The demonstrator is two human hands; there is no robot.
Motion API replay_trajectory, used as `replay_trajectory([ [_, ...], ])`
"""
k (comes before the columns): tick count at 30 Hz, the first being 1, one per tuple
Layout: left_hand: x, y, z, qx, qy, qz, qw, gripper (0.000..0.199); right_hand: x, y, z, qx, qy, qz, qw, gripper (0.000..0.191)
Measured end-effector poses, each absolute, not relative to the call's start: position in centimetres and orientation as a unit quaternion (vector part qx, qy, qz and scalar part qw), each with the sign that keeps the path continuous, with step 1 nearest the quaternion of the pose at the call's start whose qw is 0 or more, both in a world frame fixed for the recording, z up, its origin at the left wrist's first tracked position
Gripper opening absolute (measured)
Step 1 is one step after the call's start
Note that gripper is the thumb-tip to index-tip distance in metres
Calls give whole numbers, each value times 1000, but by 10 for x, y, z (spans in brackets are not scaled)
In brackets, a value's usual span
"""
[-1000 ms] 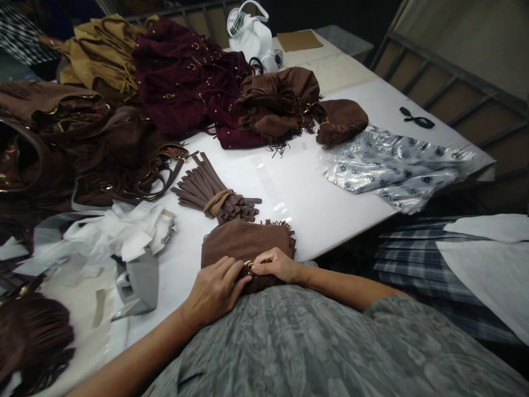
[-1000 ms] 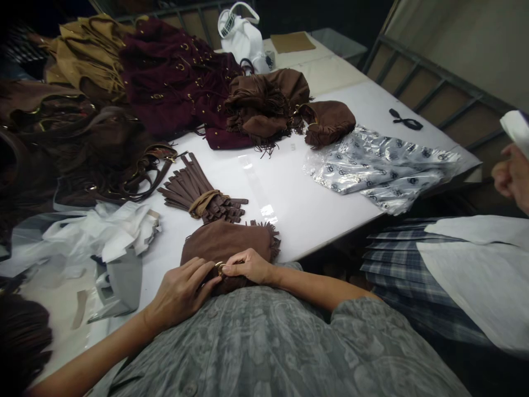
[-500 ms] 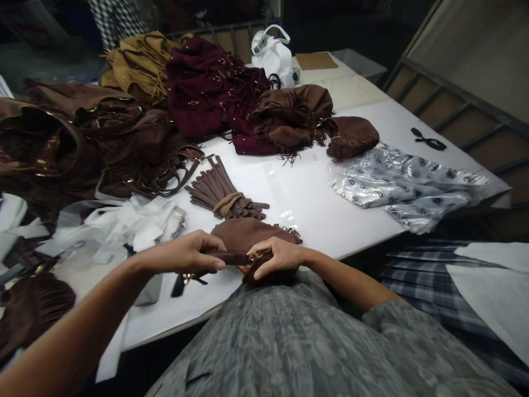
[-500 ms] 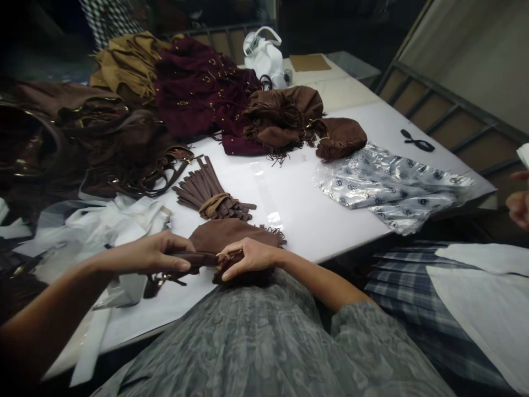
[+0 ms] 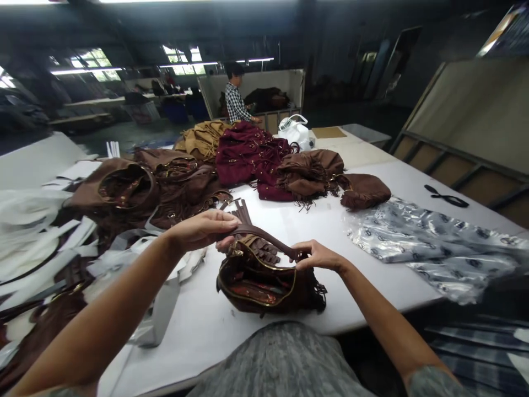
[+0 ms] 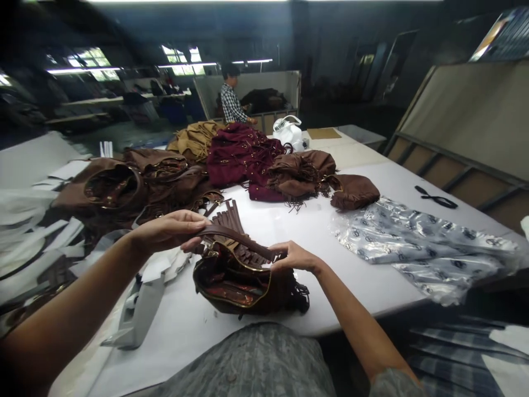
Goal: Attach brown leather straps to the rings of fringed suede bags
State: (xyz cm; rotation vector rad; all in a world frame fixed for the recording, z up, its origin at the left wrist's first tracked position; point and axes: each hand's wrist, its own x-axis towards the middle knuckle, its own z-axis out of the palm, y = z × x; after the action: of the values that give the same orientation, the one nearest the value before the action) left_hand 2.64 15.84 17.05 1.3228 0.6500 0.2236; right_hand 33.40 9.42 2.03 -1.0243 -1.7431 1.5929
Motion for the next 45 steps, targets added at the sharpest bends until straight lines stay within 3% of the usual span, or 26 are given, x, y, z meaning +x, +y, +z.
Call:
replay_trajectory([
  [4, 38, 155, 190, 621, 297, 113, 716, 26, 302, 95, 57, -425, -667, 486, 372, 28],
  [10, 28, 150, 188, 663, 293, 103, 681, 24, 280, 105, 100, -391, -545, 419, 612, 17],
  [17, 4, 143, 148, 618, 272, 126, 727, 23, 273, 141, 108, -319, -434, 508, 672, 19],
  [26, 2, 142, 141, 546, 214, 150, 796, 29, 280, 188, 80, -379, -443, 514, 628, 21],
  [32, 3, 141, 145, 481, 219, 168, 832, 24, 264, 206, 61, -439, -506, 482, 564, 32],
  [37, -4, 141, 144, 393, 209, 284, 849, 11, 243, 210, 36, -479, -578, 456, 478, 29],
  [42, -29, 144, 138, 257, 204, 424, 844, 15, 234, 198, 18, -500, -644, 449, 366, 13],
  [45, -55, 140, 121, 168, 245, 513, 805, 25, 232, 183, 22, -513, -655, 416, 368, 26],
])
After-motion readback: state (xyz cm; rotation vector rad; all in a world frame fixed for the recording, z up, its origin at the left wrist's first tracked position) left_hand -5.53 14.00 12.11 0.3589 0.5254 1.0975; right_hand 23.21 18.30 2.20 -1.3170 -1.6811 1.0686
